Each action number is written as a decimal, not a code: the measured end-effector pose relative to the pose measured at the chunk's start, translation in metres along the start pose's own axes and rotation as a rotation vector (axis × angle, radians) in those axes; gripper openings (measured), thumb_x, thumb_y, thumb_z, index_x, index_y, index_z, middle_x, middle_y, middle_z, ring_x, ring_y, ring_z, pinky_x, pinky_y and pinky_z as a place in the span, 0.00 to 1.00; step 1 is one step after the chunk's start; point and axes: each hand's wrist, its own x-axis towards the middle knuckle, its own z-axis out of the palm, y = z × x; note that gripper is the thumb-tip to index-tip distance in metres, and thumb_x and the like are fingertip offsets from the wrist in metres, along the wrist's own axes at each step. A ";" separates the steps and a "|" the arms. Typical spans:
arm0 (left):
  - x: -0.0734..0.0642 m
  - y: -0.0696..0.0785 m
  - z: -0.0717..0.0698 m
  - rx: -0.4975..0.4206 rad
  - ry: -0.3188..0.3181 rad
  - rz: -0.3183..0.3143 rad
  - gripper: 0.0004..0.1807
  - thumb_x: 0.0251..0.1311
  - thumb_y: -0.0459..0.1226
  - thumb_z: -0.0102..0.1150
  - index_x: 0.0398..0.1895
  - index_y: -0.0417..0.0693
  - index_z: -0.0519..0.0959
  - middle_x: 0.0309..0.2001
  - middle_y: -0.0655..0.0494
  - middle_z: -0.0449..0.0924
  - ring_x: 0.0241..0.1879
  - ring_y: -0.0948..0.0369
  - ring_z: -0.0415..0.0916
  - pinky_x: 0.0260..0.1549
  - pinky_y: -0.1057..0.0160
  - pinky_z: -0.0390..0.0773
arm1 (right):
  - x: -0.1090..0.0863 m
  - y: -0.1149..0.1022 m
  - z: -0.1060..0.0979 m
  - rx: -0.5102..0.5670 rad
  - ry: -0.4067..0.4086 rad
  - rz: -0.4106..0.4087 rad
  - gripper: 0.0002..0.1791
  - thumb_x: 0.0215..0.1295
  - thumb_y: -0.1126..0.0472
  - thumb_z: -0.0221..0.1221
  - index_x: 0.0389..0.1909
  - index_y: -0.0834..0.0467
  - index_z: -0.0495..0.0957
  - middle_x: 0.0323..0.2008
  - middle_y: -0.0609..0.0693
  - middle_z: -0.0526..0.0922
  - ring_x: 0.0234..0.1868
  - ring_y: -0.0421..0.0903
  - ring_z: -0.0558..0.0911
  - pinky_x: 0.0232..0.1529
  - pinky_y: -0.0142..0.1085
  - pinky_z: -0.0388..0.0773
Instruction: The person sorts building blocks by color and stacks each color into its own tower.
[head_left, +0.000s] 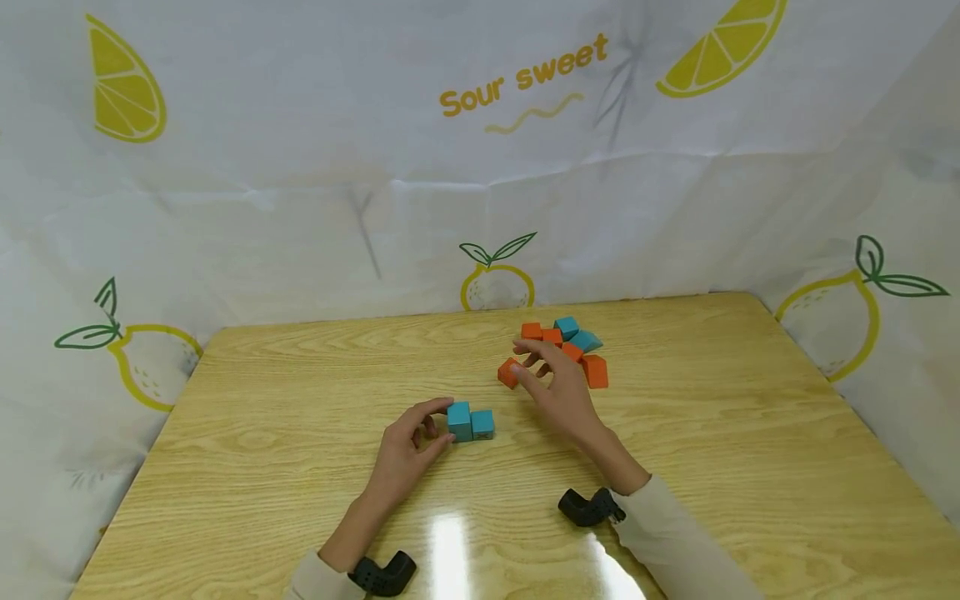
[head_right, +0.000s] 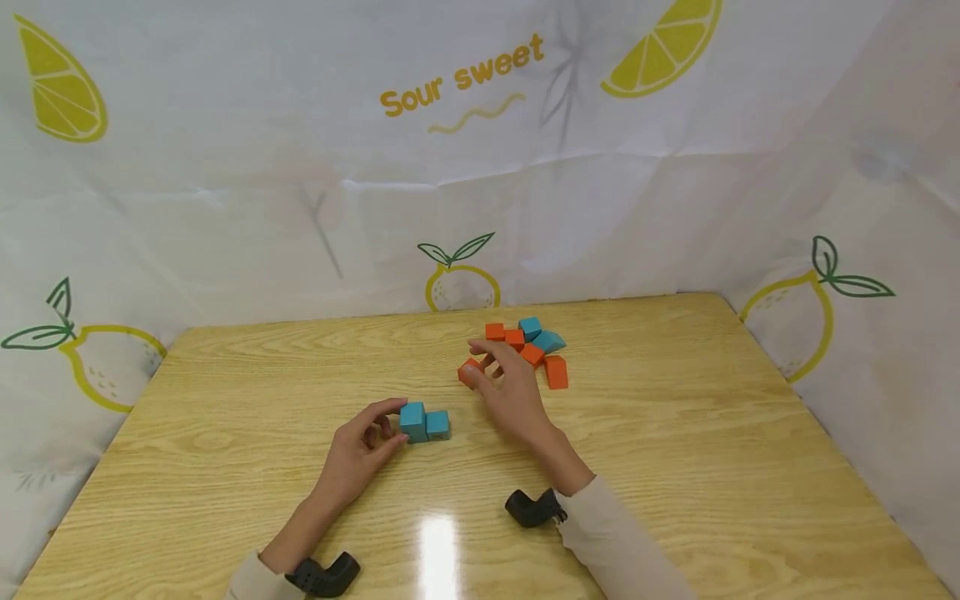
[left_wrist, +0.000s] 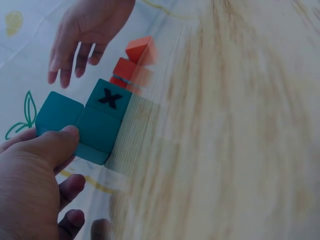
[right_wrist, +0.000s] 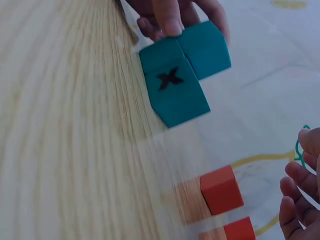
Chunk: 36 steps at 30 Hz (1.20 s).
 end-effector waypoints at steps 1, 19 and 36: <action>0.001 0.005 -0.002 0.000 -0.001 0.009 0.26 0.47 0.18 0.66 0.53 0.34 0.76 0.42 0.43 0.79 0.27 0.46 0.69 0.20 0.65 0.65 | 0.001 0.002 -0.002 -0.006 0.006 0.005 0.21 0.66 0.62 0.60 0.60 0.55 0.74 0.51 0.50 0.79 0.43 0.45 0.75 0.40 0.43 0.74; 0.003 0.009 -0.003 -0.023 -0.006 0.009 0.25 0.47 0.19 0.66 0.52 0.33 0.76 0.37 0.44 0.79 0.27 0.47 0.69 0.22 0.69 0.61 | 0.014 0.038 -0.040 -0.087 0.099 0.103 0.18 0.69 0.61 0.57 0.57 0.63 0.75 0.45 0.57 0.79 0.39 0.52 0.76 0.38 0.36 0.71; 0.001 0.005 -0.004 -0.012 -0.023 0.004 0.25 0.50 0.20 0.65 0.54 0.35 0.76 0.39 0.44 0.80 0.27 0.48 0.69 0.25 0.74 0.59 | 0.035 0.072 -0.061 -0.166 0.034 0.135 0.20 0.64 0.65 0.61 0.57 0.65 0.76 0.54 0.63 0.75 0.56 0.62 0.69 0.48 0.56 0.69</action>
